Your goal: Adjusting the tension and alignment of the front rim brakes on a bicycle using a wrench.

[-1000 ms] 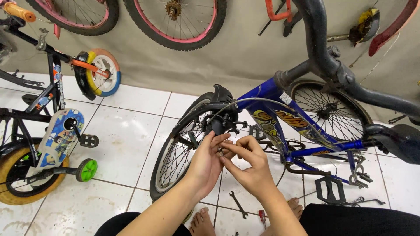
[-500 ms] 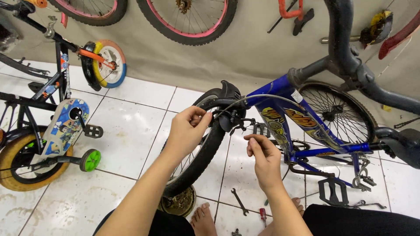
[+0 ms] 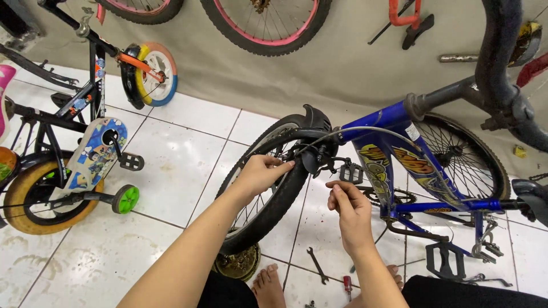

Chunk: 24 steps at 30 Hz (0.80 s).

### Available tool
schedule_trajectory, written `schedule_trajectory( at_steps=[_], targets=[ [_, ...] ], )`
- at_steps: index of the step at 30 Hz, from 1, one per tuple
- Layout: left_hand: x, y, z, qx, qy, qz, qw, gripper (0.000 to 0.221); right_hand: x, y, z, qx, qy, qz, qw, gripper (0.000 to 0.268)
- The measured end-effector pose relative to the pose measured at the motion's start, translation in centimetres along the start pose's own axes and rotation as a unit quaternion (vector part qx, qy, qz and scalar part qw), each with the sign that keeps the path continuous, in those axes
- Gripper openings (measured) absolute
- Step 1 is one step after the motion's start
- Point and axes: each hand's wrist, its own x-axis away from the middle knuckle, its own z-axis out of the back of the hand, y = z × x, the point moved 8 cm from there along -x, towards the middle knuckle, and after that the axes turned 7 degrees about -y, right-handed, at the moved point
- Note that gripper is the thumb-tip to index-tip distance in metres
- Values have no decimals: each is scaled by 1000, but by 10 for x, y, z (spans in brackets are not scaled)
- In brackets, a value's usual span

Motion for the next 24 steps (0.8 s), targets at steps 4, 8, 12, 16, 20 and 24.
schedule_trajectory(
  at_steps=[4,8,12,16,20,24],
  targets=[
    [9,-2,-12,86,19,35,995,56,-2,2,2,-5,3,-2,1000,21],
    [0,-20,-21,164,49,84,982,62,-2,3,1,6,-1,-4,1000,21],
    [-2,-28,-20,214,46,65,974,53,-2,3,0,10,-4,2,1000,21],
    [-4,-25,-24,241,38,53,968,47,1,-15,-7,53,-14,26,998,19],
    [-9,-26,-23,227,38,32,973,50,4,-33,-20,83,-41,49,995,17],
    [-5,-19,-24,198,46,26,979,42,5,-30,-20,88,-54,48,994,16]
  ],
)
